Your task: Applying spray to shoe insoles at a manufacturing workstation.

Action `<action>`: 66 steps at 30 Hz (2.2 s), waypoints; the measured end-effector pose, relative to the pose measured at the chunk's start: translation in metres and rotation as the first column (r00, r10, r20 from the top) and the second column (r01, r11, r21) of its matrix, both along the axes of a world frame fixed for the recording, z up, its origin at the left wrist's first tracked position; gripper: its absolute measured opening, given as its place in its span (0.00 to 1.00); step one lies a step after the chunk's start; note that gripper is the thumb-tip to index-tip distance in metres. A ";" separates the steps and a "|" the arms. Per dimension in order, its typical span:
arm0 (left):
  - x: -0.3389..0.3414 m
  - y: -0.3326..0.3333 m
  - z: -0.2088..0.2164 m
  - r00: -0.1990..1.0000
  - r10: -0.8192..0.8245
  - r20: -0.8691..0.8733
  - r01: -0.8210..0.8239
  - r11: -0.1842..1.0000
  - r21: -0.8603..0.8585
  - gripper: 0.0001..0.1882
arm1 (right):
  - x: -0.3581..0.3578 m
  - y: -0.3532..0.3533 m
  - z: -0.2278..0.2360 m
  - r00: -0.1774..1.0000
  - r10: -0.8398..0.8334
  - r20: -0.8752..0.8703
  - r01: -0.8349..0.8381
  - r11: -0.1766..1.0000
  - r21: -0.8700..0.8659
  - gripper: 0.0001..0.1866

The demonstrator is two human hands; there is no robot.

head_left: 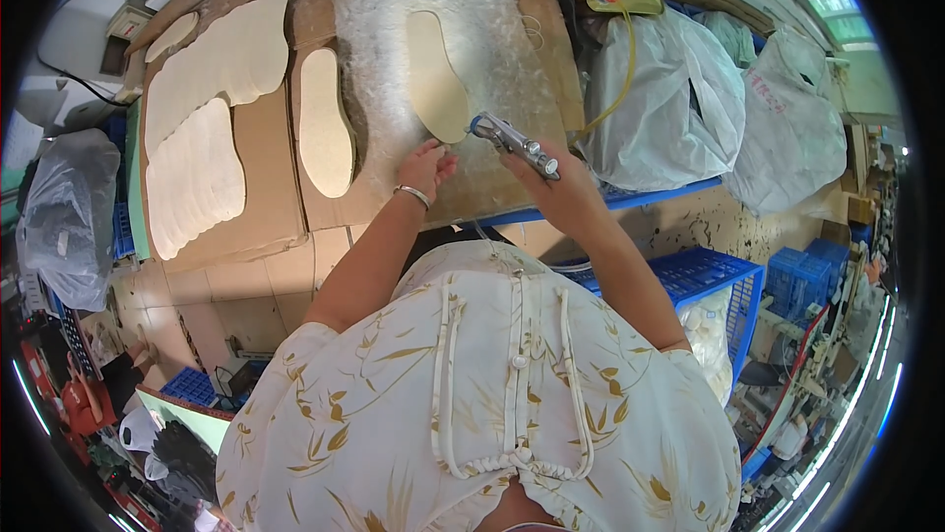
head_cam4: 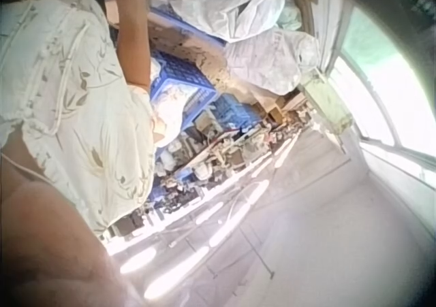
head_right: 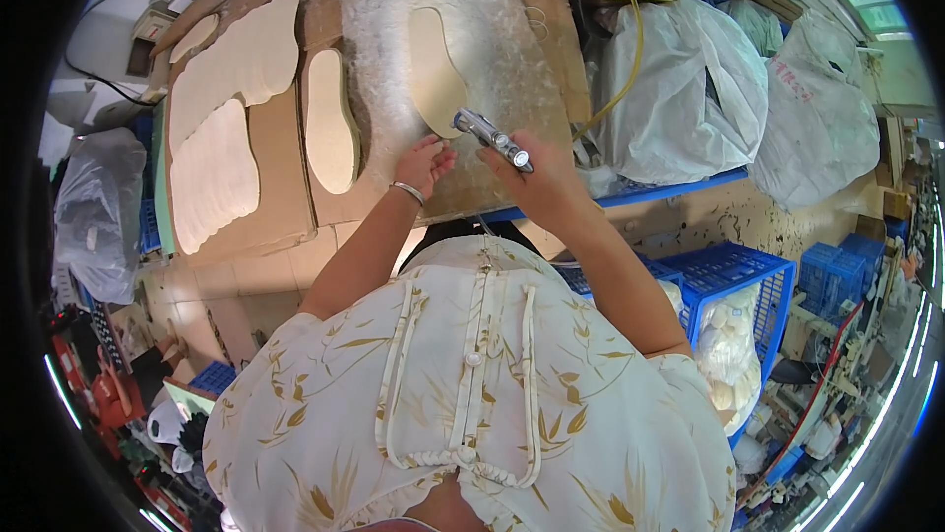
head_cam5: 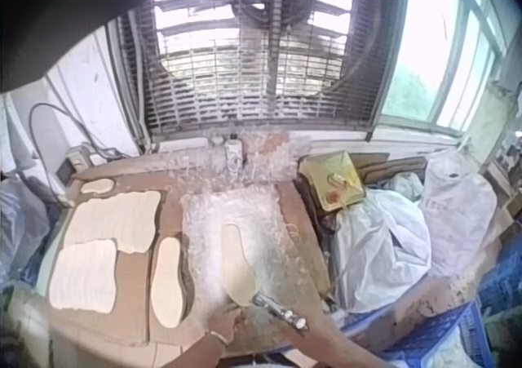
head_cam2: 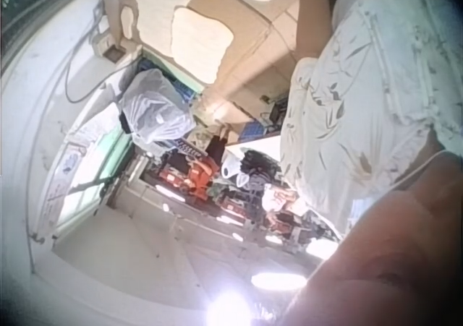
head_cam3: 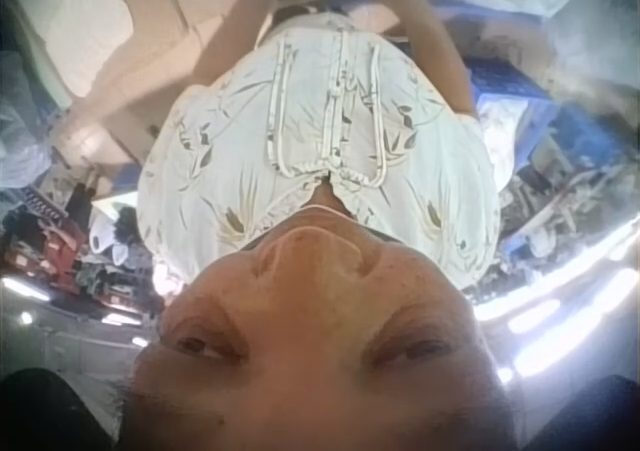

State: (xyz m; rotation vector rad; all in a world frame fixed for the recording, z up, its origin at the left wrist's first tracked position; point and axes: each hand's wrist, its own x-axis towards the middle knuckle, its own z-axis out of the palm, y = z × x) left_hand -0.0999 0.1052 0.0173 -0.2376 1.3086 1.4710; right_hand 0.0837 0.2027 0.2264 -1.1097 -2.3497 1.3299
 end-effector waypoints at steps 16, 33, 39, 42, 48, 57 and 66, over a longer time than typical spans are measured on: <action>0.000 -0.002 -0.003 1.000 0.010 0.021 -0.010 1.000 0.015 0.20 | 0.007 -0.004 0.000 0.998 -0.026 0.053 0.029 0.998 -0.053 0.15; 0.004 -0.005 0.000 1.000 0.012 0.014 -0.012 1.000 0.010 0.20 | 0.016 -0.006 0.000 0.996 -0.024 0.085 0.028 0.998 -0.058 0.12; 0.013 -0.023 0.006 1.000 -0.019 -0.004 0.019 1.000 -0.008 0.18 | 0.020 -0.003 -0.007 0.991 -0.043 0.130 0.048 0.998 -0.031 0.11; 0.020 -0.037 0.009 0.999 -0.042 0.030 0.042 0.999 0.007 0.18 | 0.027 -0.005 -0.009 0.992 0.044 0.115 -0.045 0.999 0.001 0.11; 0.026 -0.051 0.012 0.998 -0.025 0.059 0.025 1.000 0.008 0.17 | 0.028 -0.004 -0.013 0.997 -0.038 0.063 0.042 0.996 -0.072 0.14; 0.028 -0.059 0.008 0.998 0.008 0.064 -0.008 1.000 -0.011 0.18 | 0.039 -0.004 -0.015 0.994 -0.014 0.110 0.022 0.998 -0.066 0.14; 0.030 -0.054 0.006 0.998 -0.013 0.064 0.014 1.000 -0.003 0.18 | 0.047 -0.002 -0.018 0.996 0.002 0.089 0.005 0.996 -0.088 0.13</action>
